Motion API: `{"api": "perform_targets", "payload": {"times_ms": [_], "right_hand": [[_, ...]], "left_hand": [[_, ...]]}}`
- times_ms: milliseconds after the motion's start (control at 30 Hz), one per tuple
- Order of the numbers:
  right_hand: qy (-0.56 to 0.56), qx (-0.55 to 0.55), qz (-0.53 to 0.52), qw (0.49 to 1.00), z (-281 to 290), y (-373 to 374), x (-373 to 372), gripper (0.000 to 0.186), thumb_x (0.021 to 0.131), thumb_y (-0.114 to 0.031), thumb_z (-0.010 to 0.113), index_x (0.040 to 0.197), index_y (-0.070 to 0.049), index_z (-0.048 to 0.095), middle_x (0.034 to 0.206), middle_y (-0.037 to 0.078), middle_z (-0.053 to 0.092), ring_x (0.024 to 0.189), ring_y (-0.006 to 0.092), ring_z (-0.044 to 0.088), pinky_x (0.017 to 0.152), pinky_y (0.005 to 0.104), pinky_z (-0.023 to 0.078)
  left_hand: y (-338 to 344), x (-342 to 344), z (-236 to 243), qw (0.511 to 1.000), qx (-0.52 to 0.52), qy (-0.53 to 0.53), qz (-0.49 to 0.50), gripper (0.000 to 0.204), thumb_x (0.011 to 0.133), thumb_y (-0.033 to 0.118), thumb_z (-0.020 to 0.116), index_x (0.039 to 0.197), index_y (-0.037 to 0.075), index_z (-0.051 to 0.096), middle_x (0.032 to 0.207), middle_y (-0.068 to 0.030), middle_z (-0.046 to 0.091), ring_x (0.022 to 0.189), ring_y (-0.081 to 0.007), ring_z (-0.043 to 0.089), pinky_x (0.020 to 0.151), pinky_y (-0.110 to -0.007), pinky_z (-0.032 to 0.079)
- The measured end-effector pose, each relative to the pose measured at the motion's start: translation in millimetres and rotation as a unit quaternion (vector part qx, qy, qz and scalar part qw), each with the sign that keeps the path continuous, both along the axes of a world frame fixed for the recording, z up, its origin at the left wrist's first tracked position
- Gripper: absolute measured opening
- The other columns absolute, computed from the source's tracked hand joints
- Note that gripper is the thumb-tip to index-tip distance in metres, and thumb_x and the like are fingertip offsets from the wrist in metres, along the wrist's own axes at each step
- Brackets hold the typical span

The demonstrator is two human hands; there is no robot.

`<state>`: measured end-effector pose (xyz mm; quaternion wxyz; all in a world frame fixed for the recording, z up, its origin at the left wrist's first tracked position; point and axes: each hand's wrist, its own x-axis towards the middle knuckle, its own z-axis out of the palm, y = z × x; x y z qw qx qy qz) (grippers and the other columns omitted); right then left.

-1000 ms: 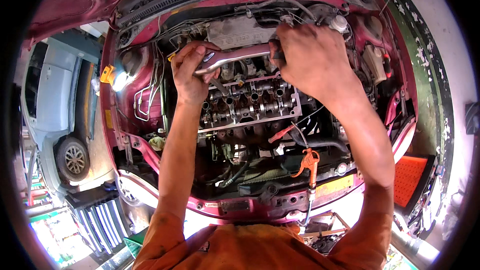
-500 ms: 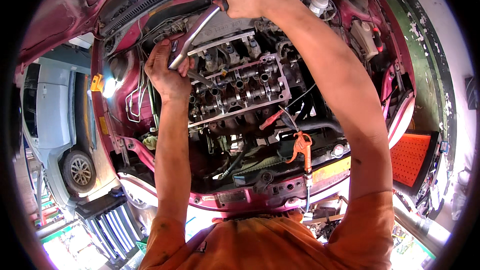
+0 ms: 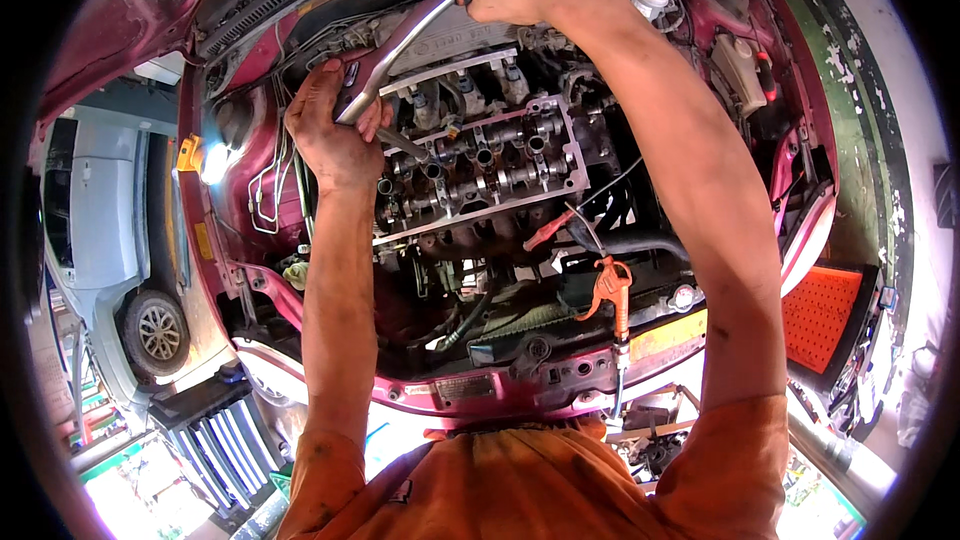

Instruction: The person uses a socket wrench to tighten bolts on a car engine's cylinder head assembly. They also handle a camshaft gear and apply a liquid from a bottle to the engine components.

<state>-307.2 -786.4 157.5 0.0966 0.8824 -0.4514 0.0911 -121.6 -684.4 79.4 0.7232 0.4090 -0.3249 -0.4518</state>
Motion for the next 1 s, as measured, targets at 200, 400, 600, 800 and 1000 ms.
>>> {"api": "perform_targets", "payload": {"times_ms": [200, 400, 600, 800, 1000], "right_hand": [[-0.031, -0.048, 0.02, 0.998, -11, -3, -4, 0.025, 0.079, -0.03, 0.064, 0.093, -0.011, 0.071, 0.091, 0.013, 0.071, 0.092, 0.0315, 0.067, 0.081, 0.045, 0.052], [-0.108, -0.154, 0.103, 0.977, 3, -6, 0, 0.023, 0.081, -0.03, 0.067, 0.097, -0.014, 0.072, 0.1, 0.008, 0.071, 0.097, 0.0277, 0.067, 0.082, 0.0416, 0.054], [-0.088, -0.099, 0.045, 0.99, 18, 34, -9, 0.02, 0.079, -0.028, 0.067, 0.092, -0.013, 0.07, 0.091, 0.007, 0.07, 0.089, 0.0285, 0.068, 0.077, 0.0415, 0.053], [-0.116, -0.099, 0.053, 0.987, -18, 37, -18, 0.019, 0.075, -0.026, 0.069, 0.081, -0.009, 0.062, 0.083, 0.007, 0.065, 0.085, 0.0291, 0.065, 0.074, 0.0414, 0.051], [-0.15, -0.184, 0.044, 0.97, -41, 63, -40, 0.021, 0.07, -0.028, 0.071, 0.079, -0.011, 0.062, 0.075, 0.003, 0.061, 0.073, 0.0237, 0.064, 0.07, 0.0398, 0.05]], "left_hand": [[-2, 2, 8, 0.999, 0.016, 0.001, -0.035, 0.02, 0.092, 0.015, 0.051, 0.097, -0.003, 0.06, 0.056, -0.0091, 0.051, 0.04, -0.0145, 0.036, 0.047, -0.035, 0.038], [14, -3, 22, 0.997, -0.058, -0.045, 0.017, 0.025, 0.093, 0.016, 0.054, 0.098, -0.006, 0.063, 0.056, -0.0086, 0.051, 0.038, -0.013, 0.036, 0.045, -0.032, 0.04], [39, 3, 41, 0.997, -0.069, 0.008, -0.023, 0.023, 0.093, 0.014, 0.058, 0.094, -0.008, 0.067, 0.062, -0.0077, 0.059, 0.041, -0.0102, 0.043, 0.041, -0.025, 0.035], [41, -5, 12, 1.0, -0.024, -0.017, 0.004, 0.026, 0.094, 0.016, 0.052, 0.095, -0.008, 0.063, 0.055, -0.0067, 0.05, 0.038, -0.0113, 0.035, 0.042, -0.03, 0.037], [48, -10, -2, 0.992, -0.092, -0.067, -0.048, 0.024, 0.093, 0.013, 0.057, 0.095, -0.01, 0.065, 0.06, -0.0078, 0.055, 0.039, -0.0091, 0.037, 0.044, -0.028, 0.039]]}}
